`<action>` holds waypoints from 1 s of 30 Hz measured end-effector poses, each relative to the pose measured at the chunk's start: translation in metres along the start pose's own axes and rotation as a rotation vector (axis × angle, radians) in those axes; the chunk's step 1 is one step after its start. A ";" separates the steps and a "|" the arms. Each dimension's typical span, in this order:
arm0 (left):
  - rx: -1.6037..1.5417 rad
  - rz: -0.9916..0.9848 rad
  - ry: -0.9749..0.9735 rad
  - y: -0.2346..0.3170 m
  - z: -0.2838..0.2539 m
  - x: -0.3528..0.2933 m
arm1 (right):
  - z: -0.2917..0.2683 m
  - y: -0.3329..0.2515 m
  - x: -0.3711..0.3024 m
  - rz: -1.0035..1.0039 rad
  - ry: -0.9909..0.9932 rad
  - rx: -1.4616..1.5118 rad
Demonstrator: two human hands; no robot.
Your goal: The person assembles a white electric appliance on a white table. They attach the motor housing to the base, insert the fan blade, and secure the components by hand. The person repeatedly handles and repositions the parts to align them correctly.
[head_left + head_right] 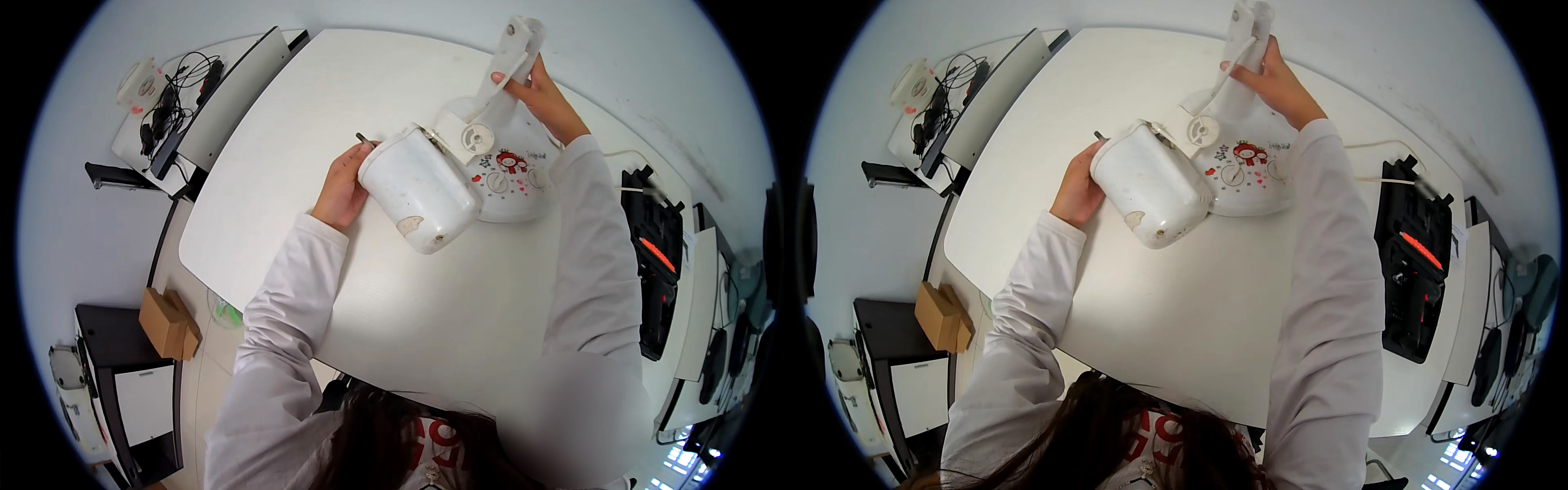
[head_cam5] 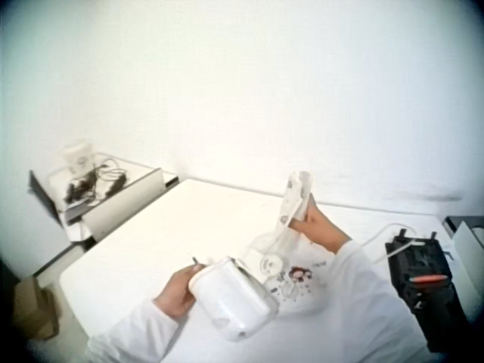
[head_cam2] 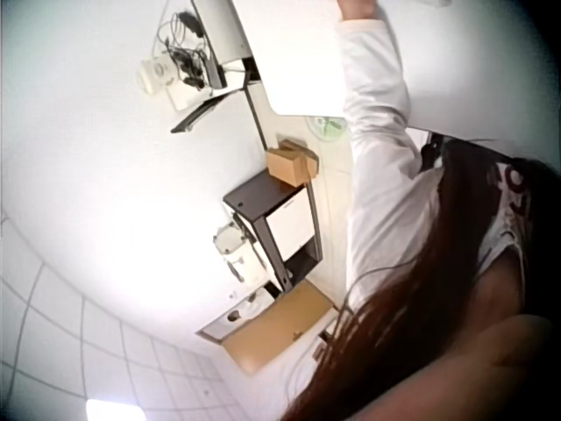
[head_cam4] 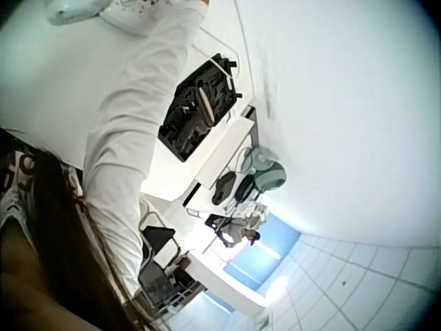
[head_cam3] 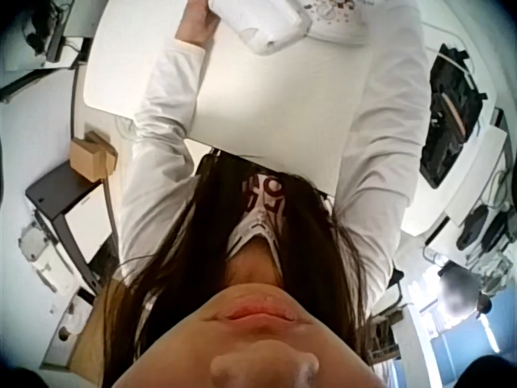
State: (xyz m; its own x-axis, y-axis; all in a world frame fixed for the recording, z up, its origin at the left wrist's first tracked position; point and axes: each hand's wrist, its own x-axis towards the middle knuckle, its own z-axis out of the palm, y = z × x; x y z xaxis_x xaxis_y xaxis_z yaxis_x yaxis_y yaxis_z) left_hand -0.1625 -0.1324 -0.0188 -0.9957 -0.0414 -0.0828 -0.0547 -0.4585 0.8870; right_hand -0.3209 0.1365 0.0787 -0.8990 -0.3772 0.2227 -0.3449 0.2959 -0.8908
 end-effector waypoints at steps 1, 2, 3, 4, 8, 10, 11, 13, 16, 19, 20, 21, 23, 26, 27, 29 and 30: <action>0.005 0.004 -0.016 -0.001 0.001 -0.002 | -0.001 -0.001 0.001 0.028 0.014 -0.014; 0.010 0.006 -0.036 -0.003 -0.001 -0.002 | -0.001 0.004 0.000 0.000 0.081 -0.066; 0.008 0.010 -0.057 -0.006 -0.001 -0.001 | 0.001 0.005 -0.002 -0.028 0.146 -0.124; -0.005 0.007 -0.062 -0.007 -0.003 0.000 | -0.001 0.005 -0.005 -0.055 0.214 -0.183; -0.041 0.010 0.018 -0.012 -0.009 0.002 | 0.002 -0.034 -0.056 -0.209 0.615 0.046; -0.048 0.057 0.067 -0.014 -0.012 0.000 | 0.024 -0.087 -0.102 -0.397 0.656 0.175; -0.046 0.067 0.116 -0.016 -0.005 0.003 | 0.031 -0.107 -0.125 -0.539 0.569 0.477; -0.080 0.077 -0.065 -0.036 -0.023 0.022 | 0.037 -0.138 -0.169 -0.704 0.338 0.794; -0.389 -0.158 -0.238 -0.029 0.010 0.018 | 0.033 -0.153 -0.209 -0.877 0.059 1.129; -0.262 -0.008 -0.092 -0.027 -0.038 0.009 | 0.026 -0.174 -0.222 -1.066 -0.078 1.329; -0.265 -0.014 -0.127 -0.022 -0.022 0.004 | 0.019 -0.178 -0.228 -1.115 -0.075 1.329; -0.221 -0.003 -0.137 -0.032 -0.016 0.007 | 0.013 -0.183 -0.234 -1.153 -0.061 1.303; -0.161 -0.014 -0.165 -0.057 -0.011 0.033 | 0.011 -0.191 -0.239 -1.182 -0.014 1.206; -0.021 0.084 -0.010 -0.025 -0.049 0.018 | 0.018 -0.193 -0.235 -1.300 -0.097 1.347; -0.019 0.071 -0.008 -0.029 -0.044 0.022 | 0.018 -0.196 -0.238 -1.323 -0.097 1.338; -0.028 0.057 -0.019 -0.039 -0.034 0.031 | 0.017 -0.201 -0.242 -1.364 -0.105 1.316; -0.035 0.048 -0.026 -0.044 -0.029 0.034 | 0.018 -0.204 -0.245 -1.382 -0.111 1.306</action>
State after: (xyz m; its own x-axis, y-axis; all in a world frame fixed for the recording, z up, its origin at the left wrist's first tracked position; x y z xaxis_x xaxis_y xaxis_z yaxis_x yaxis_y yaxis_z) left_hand -0.1919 -0.1389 -0.0741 -0.9988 -0.0413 -0.0279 -0.0042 -0.4873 0.8732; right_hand -0.0258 0.1531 0.1989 -0.1751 0.2012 0.9638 -0.2669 -0.9519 0.1503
